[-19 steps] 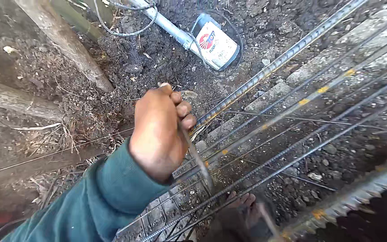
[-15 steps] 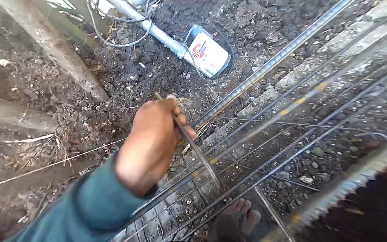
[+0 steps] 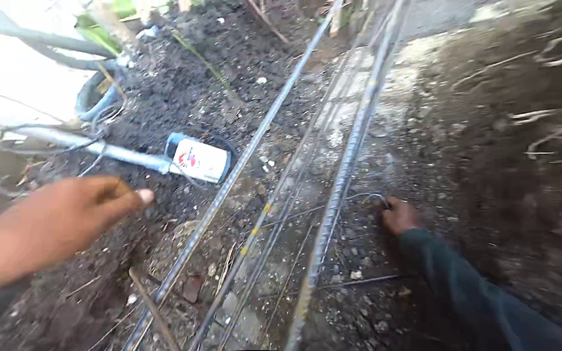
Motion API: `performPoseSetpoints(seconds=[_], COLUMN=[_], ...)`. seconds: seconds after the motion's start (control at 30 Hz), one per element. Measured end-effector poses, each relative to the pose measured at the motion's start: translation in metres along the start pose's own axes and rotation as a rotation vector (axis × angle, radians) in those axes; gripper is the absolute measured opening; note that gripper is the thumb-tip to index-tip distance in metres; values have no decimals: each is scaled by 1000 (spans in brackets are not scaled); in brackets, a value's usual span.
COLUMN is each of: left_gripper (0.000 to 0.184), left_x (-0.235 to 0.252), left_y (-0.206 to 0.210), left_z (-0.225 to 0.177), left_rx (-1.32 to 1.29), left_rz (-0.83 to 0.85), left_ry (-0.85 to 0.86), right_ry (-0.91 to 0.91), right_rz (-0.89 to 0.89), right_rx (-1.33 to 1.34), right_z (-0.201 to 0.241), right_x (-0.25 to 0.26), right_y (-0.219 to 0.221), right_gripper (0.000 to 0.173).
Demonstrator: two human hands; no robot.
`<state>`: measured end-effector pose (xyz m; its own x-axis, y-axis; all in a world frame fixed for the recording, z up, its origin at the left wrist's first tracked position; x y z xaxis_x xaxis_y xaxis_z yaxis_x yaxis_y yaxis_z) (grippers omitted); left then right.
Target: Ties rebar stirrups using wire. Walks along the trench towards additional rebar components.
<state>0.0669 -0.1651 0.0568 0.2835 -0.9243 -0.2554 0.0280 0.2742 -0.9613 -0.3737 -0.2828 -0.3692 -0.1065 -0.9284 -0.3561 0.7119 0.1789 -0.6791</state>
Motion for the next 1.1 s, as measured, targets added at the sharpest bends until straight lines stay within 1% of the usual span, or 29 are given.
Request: performPoseSetpoints(seconds=[0.07,0.13,0.17,0.23,0.3,0.37,0.47,0.53,0.6,0.67,0.7,0.77,0.83,0.9,0.97,1.03,1.1], left_gripper=[38,40,40,41,42,41,38,34,29,31,32,34,37,40,40,38,48], left_x=[69,130,151,174,179,180,171,169,184,204,210,208,201,191,191,200,215], left_y=[13,41,55,76,90,98,99,104,124,142,148,155,162,167,181,208,242], left_z=[-7,-26,-38,-63,-82,-91,-89,-86,-76,-65,-67,-78,-92,-109,-119,-121,-121], left_rx=[14,-23,-39,-9,47,34,89,161,141,129,145,237,310,368,421,388,198], left_rz=[-7,102,172,298,390,443,485,485,468,515,538,557,606,677,692,674,666], left_ry=[131,236,258,299,339,353,303,341,381,356,333,296,306,303,299,358,423], right_ry=[3,-20,-40,-80,-100,-93,-85,-68,-55,-46,-45,-29,-33,-71,-117,-138,-168], right_rz=[12,35,49,71,78,88,114,110,110,124,134,157,156,153,180,208,189], right_rx=[4,-6,-15,-32,-25,9,60,82,58,46,34,1,-8,21,42,60,113], right_z=[7,19,27,39,37,29,32,36,35,34,35,40,49,61,73,83,88], right_x=[7,12,14,19,22,26,22,13,13,19,21,22,22,22,26,28,28], right_y=[-3,-6,-7,-6,0,8,16,11,9,12,13,11,8,6,4,3,6], right_gripper=[28,27,26,24,23,24,23,26,28,30,29,26,26,24,25,27,23])
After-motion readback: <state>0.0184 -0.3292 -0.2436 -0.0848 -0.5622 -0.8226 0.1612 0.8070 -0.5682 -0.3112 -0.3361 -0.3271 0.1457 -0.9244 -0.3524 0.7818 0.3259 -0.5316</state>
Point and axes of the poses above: each hand's wrist, its own x-axis towards the middle knuckle, its own y-axis out of the palm, z = x × y, the point moved 2 cm from there along x, towards the middle knuckle, and after that the axes turned 2 degrees about z, right-handed, at the moved point
